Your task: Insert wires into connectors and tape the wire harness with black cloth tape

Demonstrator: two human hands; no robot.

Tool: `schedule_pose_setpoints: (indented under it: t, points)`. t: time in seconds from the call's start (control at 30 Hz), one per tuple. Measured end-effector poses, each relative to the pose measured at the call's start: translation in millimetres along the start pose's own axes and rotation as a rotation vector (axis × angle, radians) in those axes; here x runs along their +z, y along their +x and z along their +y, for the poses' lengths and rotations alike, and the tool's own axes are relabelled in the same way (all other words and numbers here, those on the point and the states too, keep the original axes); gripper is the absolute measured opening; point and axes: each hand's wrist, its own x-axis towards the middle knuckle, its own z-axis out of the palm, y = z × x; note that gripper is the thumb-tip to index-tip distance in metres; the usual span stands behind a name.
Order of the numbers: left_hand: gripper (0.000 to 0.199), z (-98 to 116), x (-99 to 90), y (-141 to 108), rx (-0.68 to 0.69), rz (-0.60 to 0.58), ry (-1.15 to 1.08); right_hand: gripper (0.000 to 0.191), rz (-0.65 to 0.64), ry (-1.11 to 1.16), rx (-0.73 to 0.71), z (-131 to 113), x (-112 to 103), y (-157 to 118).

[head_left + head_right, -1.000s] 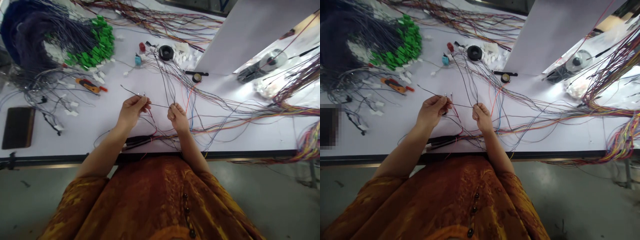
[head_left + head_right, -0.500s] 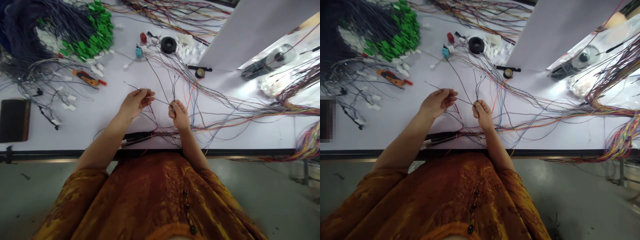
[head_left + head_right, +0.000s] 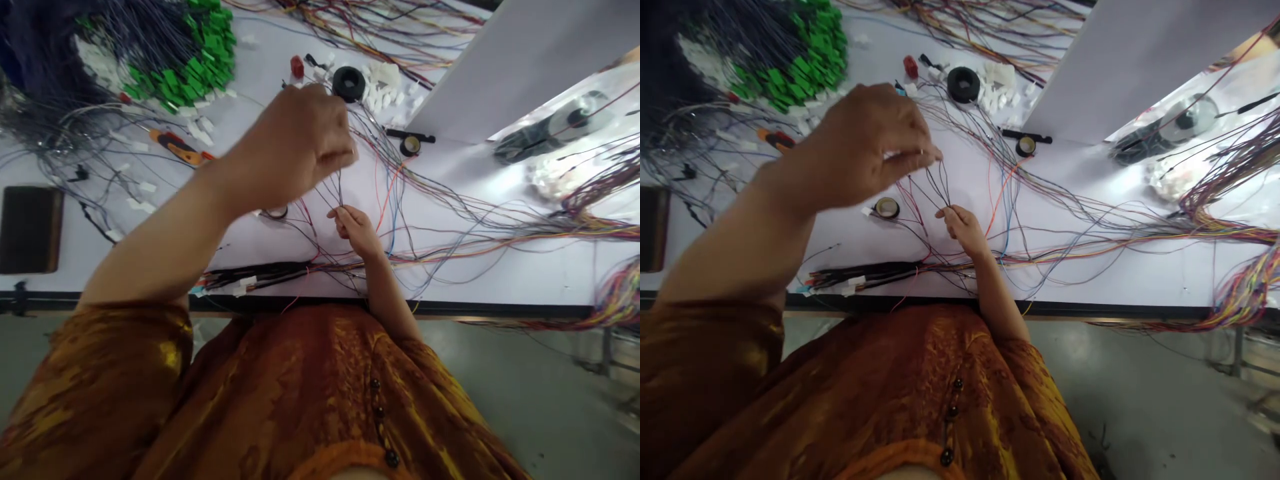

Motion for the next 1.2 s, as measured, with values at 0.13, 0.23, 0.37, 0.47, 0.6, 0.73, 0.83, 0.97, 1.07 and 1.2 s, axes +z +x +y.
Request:
schedule_pose_setpoints:
  t: [0.13, 0.23, 0.37, 0.47, 0.6, 0.73, 0.83, 0.97, 1.07, 1.2]
  points:
    - [0.028, -1.0, 12.9, -49.7, 0.234, 0.042, 0.257, 0.036, -0.043, 0.338, 0.111, -11.6, -12.3, 1.7]
    - [0.021, -33.6, 20.5, -83.8, 0.102, 0.084, 0.022, 0.028, 0.058, 0.478, 0.120, -18.1, -17.1, 2.7]
    - [0.027, -80.8, 39.5, -115.6, -0.155, 0.255, -0.328, 0.016, 0.234, 0.480, 0.022, -12.3, -14.6, 8.1]
    - [0.029, -102.3, 57.3, -125.5, -0.293, 0.380, -0.553, 0.018, 0.292, 0.334, -0.008, -0.5, -15.5, 12.8]
    - [0.019, -104.9, 67.3, -118.7, -0.407, 0.415, -0.618, 0.017, 0.490, -0.195, -0.169, 3.7, -21.6, 12.0]
    - [0.012, -92.0, 58.4, -98.7, -0.494, 0.404, -0.643, 0.030, 0.398, -0.615, -0.539, -19.2, 0.4, 11.2]
    - [0.008, -90.6, 42.5, -92.7, -0.524, 0.356, -0.663, 0.026, -0.065, -0.613, -0.525, -38.3, 36.6, 22.1]
    - [0.038, -114.9, 19.7, -115.7, -0.482, 0.249, -0.375, 0.007, -0.197, -0.534, -0.490, -42.9, 73.0, 44.8]
    - [0.032, -139.0, 16.9, -139.4, -0.423, 0.177, 0.013, 0.008, -0.230, -0.507, -0.488, -33.3, 84.5, 55.8]
    - [0.011, -152.8, 26.2, -149.1, -0.358, 0.087, 0.167, 0.010, -0.284, -0.484, -0.412, -17.7, 91.6, 60.2]
